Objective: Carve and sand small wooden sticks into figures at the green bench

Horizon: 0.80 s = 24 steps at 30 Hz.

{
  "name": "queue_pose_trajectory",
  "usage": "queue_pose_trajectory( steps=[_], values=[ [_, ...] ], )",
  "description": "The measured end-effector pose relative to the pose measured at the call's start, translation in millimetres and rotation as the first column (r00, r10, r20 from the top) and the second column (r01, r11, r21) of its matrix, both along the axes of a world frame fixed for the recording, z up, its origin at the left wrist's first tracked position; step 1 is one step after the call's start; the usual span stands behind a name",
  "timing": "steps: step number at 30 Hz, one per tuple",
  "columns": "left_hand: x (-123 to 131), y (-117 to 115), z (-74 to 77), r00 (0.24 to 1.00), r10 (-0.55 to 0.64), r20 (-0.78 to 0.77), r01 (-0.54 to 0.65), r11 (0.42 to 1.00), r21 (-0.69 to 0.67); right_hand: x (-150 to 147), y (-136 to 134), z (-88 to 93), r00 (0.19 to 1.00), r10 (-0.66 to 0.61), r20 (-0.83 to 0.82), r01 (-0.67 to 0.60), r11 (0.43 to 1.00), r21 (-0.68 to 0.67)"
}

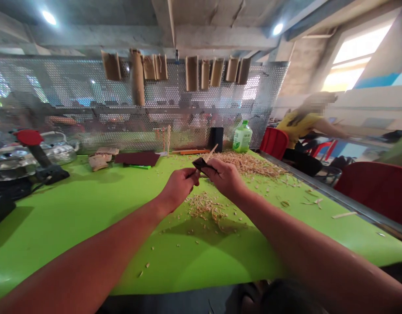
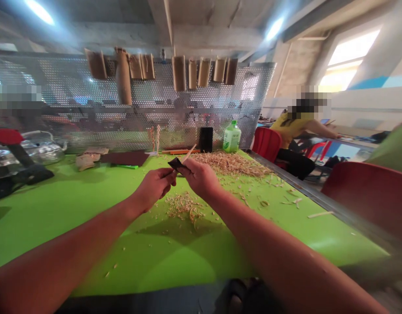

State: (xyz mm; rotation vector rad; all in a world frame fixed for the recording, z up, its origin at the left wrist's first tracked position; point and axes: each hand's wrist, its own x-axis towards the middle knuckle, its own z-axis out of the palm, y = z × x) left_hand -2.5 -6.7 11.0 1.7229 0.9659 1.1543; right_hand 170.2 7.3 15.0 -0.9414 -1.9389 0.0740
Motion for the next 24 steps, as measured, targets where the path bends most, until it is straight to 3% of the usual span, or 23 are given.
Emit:
queue_pose_trajectory(
  steps=[3, 9, 15, 20, 24],
  values=[
    [1.2, -2.4, 1.4, 0.998, -0.007, -0.062, 0.007, 1.0, 0.0, -2.0, -0.6, -1.1, 1.0, -0.007, 0.02, 0.007, 1.0, 0.016],
    [-6.0, 3.9, 8.2, 0.989, 0.055, 0.135, -0.044, 0.995, -0.087, -1.3, 2.3, -3.7, 1.0, 0.002, -0.003, -0.002, 1.0, 0.0],
    [-2.7, 0.8, 4.3, 0.999, -0.001, -0.036, 0.002, 1.0, 0.017, -3.0, -0.9, 0.3, 0.999, 0.004, -0.032, -0.003, 1.0, 0.015],
    [-2.8, -0.6, 5.2, 0.998, 0.045, 0.049, -0.045, 0.999, -0.008, -2.4, 0.2, -1.2, 1.0, 0.006, -0.023, -0.006, 1.0, -0.005],
    [-2.2, -1.3, 5.4, 0.997, 0.013, -0.082, -0.013, 1.0, -0.003, -3.6, 0.8, -2.0, 1.0, 0.012, -0.019, -0.012, 1.0, 0.011]
  ],
)
